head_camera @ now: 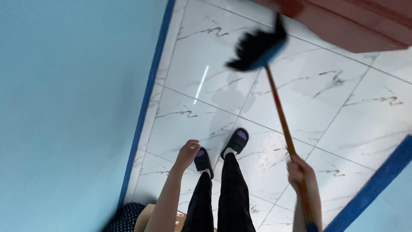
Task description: The person sweeps a tiled floor with a broom, moving from an open area into a bedroom and then into a hallway. They sweep around furniture and along walls, adjusting a metal rack to reach underneath it.
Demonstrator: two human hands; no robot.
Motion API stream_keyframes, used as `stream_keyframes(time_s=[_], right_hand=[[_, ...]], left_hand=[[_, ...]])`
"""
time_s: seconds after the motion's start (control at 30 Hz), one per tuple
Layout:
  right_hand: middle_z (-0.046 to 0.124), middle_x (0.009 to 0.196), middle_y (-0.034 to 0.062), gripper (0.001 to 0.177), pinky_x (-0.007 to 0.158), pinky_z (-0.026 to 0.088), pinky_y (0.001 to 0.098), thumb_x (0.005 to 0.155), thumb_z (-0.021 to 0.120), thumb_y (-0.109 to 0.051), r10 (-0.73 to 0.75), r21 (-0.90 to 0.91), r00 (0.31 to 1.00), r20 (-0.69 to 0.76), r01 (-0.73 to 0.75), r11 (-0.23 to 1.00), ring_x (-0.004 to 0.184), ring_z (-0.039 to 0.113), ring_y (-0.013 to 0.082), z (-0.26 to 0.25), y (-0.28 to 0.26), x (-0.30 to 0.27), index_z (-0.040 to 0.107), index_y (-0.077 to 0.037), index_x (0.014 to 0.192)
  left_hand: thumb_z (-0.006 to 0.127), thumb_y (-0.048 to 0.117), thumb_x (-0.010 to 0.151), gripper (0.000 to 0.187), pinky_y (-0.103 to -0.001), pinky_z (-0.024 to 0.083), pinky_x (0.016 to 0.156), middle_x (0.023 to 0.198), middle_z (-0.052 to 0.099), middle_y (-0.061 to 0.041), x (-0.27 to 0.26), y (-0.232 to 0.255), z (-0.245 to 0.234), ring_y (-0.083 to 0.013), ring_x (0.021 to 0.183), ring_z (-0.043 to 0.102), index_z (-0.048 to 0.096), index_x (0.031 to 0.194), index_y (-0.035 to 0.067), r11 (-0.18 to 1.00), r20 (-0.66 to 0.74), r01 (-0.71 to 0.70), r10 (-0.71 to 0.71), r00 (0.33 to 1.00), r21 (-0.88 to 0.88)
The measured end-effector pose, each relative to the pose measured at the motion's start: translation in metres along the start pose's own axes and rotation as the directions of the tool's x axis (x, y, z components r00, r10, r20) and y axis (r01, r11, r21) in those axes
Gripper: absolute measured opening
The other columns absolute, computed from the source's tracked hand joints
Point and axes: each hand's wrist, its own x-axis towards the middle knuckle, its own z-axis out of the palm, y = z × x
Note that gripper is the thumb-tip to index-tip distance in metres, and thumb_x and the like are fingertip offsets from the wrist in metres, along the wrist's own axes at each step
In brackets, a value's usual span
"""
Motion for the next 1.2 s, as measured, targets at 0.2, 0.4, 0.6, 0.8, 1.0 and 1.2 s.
stream_keyframes(time_s=[0.2,0.4,0.6,0.8,1.0,1.2], right_hand=[[0.036,0.062,-0.009,0.012,0.026,0.03,0.0139,0.104,0.048,-0.014,0.063,0.294,0.983,0.173,-0.113,0.949,0.035,0.036,0.0016,-0.041,0.018,-0.052,0.048,-0.017,0.092],[0.032,0.06,-0.0113,0.058,0.032,0.022,0.0201,0.104,0.044,-0.009,0.015,0.464,0.823,0.567,-0.335,0.82,0.042,0.028,0.0009,-0.017,0.034,0.002,0.033,-0.013,0.16],[0.035,0.045,-0.0002,0.033,0.029,0.026,0.02,0.094,0.064,-0.021,0.055,-0.272,0.972,0.228,0.009,0.962,0.033,0.028,0.0053,0.017,-0.033,0.092,0.056,-0.011,0.064],[0.033,0.061,-0.0114,0.014,0.032,0.026,0.0078,0.102,0.054,-0.012,-0.042,0.212,0.984,0.173,0.005,0.977,0.04,0.031,-0.0063,-0.143,-0.05,0.063,0.051,-0.016,0.089],[0.041,0.07,-0.0073,0.004,0.034,0.036,0.0126,0.101,0.053,-0.011,-0.049,0.362,0.992,0.117,0.003,0.932,0.043,0.041,0.0001,-0.213,-0.073,-0.021,0.053,-0.012,0.105],[0.041,0.064,-0.0035,0.014,0.033,0.026,0.0204,0.096,0.064,-0.015,-0.216,0.019,0.963,-0.16,0.222,0.975,0.045,0.035,0.0058,-0.157,-0.03,-0.111,0.053,-0.01,0.104]], left_hand=[[0.06,0.05,0.101,0.055,-0.054,0.054,0.098,0.134,0.067,-0.023,-0.005,0.022,0.019,-0.0416,0.123,0.064,0.059,0.141,0.012,0.998,0.047,-0.052,0.05,0.998,0.047],[0.062,0.031,0.094,0.037,-0.033,0.055,0.091,0.118,0.074,-0.006,-0.009,0.023,0.042,-0.0202,0.105,0.072,0.065,0.127,0.014,0.985,-0.023,0.026,-0.022,0.999,0.169],[0.06,0.046,0.099,0.051,-0.053,0.054,0.101,0.136,0.066,-0.02,-0.022,0.062,0.042,-0.0387,0.125,0.065,0.059,0.141,0.016,0.952,0.063,-0.003,-0.017,0.998,0.305],[0.06,0.042,0.097,0.051,-0.056,0.051,0.105,0.139,0.064,-0.023,-0.04,0.107,0.037,-0.0424,0.129,0.062,0.059,0.141,0.014,0.915,0.06,-0.07,0.051,0.997,0.396],[0.061,0.045,0.096,0.051,-0.048,0.054,0.105,0.137,0.068,-0.015,-0.042,0.145,0.049,-0.0335,0.127,0.065,0.061,0.14,0.02,0.852,0.084,-0.088,0.052,0.995,0.516],[0.061,0.043,0.094,0.051,-0.048,0.052,0.107,0.139,0.067,-0.015,-0.024,0.175,0.068,-0.0342,0.13,0.063,0.061,0.14,0.02,0.806,0.161,-0.136,0.052,0.986,0.576]])
